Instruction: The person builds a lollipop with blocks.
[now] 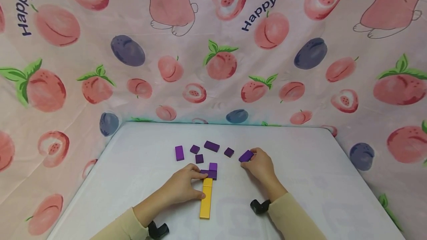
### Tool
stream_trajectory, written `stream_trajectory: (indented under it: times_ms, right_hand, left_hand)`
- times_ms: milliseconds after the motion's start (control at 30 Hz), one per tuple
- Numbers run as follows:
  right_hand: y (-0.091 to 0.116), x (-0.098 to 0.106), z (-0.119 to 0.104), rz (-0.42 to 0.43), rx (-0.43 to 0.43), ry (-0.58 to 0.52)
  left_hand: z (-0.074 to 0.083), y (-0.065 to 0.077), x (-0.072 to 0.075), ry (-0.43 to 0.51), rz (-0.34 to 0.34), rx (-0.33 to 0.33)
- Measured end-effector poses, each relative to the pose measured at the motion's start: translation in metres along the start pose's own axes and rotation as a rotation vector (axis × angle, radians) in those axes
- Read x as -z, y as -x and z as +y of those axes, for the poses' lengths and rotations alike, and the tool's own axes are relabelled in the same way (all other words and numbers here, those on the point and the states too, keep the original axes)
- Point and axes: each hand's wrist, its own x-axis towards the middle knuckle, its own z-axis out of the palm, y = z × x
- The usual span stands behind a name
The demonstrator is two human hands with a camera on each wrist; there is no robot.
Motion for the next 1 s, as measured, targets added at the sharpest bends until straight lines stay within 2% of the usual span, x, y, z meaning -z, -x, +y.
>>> stream_trajectory:
  times_ms: [1000]
  right_hand:
    - [0.0081,0.0006,-0.0012,-0.094,0.060,-0.085]
  left_hand:
    - [-0.0009,-0.0006,-0.0015,0.007,-0.011,0.021]
